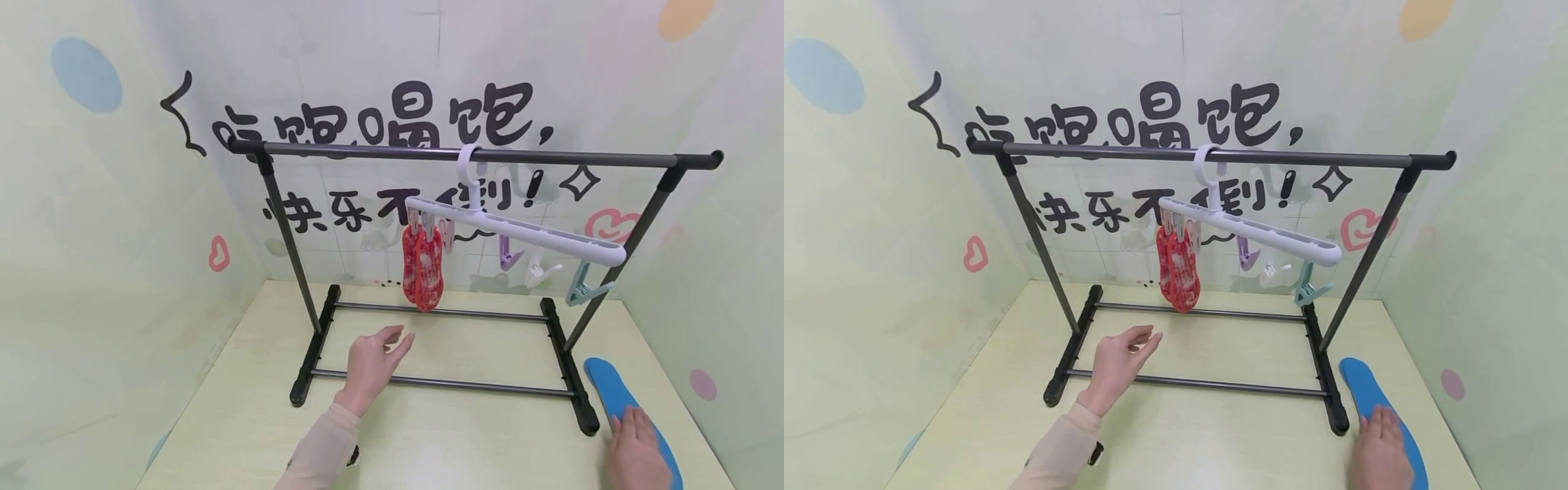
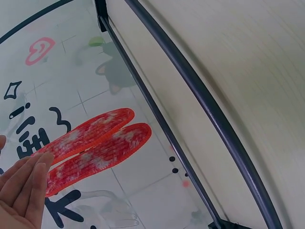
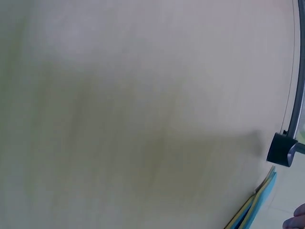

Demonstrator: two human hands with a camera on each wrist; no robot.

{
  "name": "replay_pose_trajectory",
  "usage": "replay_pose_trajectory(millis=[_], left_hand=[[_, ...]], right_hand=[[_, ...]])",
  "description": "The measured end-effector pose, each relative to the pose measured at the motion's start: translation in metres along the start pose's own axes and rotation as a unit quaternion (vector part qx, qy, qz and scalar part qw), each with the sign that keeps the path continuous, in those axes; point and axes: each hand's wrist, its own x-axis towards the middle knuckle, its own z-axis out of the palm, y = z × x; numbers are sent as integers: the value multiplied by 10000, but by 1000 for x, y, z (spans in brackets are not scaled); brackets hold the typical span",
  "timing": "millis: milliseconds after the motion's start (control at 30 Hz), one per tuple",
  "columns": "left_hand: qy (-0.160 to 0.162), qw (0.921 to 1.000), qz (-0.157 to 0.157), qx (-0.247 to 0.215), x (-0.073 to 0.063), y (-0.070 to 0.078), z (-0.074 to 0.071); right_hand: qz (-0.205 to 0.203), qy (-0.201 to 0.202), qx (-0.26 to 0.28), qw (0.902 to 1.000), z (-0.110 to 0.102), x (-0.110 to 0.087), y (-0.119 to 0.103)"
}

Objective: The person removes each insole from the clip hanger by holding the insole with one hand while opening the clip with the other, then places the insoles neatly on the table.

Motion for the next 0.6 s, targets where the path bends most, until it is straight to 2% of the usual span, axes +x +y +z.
replay_pose_trajectory(millis=[133, 367, 600], left_hand=[[124, 9998, 98, 113, 6, -5, -2], [238, 9992, 122, 293, 19, -12, -9], [296, 9988, 82, 386, 34, -16, -19]], right_hand=[[-342, 340, 92, 9988, 4, 3, -16], [-1004, 571, 238, 9930, 10, 11, -43], [-1869, 1335, 562, 9716, 19, 23, -79]])
